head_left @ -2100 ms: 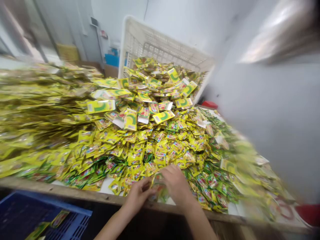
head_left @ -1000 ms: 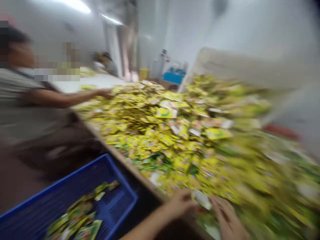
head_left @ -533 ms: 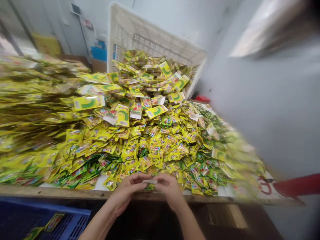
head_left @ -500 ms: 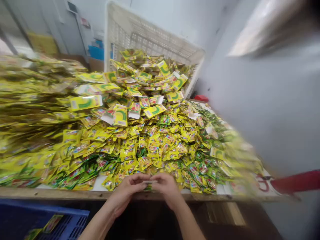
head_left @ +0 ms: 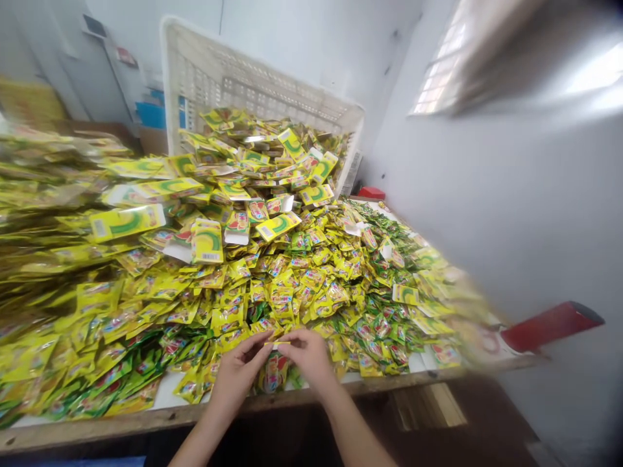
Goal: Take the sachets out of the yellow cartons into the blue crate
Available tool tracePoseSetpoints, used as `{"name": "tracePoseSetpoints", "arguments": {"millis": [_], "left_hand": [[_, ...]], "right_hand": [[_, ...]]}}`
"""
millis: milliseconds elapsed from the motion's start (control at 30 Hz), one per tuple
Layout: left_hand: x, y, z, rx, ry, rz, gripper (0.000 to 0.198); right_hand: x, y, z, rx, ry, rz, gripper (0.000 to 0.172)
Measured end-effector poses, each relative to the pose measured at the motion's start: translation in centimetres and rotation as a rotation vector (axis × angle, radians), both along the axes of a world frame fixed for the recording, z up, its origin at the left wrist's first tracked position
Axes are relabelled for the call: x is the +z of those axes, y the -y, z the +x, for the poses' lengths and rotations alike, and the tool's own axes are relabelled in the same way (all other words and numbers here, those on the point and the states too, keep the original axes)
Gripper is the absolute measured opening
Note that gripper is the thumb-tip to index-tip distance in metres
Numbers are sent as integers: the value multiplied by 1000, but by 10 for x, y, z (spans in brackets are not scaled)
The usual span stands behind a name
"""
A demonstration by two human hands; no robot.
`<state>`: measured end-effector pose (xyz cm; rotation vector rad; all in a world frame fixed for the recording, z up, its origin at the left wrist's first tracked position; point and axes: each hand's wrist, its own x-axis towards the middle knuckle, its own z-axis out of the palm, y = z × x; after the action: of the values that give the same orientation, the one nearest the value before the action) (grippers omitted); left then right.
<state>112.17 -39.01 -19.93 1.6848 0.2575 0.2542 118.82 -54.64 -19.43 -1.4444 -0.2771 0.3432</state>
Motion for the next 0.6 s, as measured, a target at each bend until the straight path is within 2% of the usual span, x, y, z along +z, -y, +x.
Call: {"name": "tracePoseSetpoints", "arguments": {"millis": [100,200,333,467,600], "left_hand": [[6,0,1,-56,90,174,29],[6,-8,-3,-132,214,350,19],[-8,-21,-15,-171,315,504,30],[-19,-22,-21,-122,334,512,36],[-17,-20,-21,-66,208,450,41]], "right_hand": [[1,3,-1,-23,28,-6,18],[5,8,-5,-38,137,-6,17],[4,9,-16,-75,311,15,18],[-4,5,-25,-143,427,-20,25],[-5,7,-25,-130,399,1,23]]}}
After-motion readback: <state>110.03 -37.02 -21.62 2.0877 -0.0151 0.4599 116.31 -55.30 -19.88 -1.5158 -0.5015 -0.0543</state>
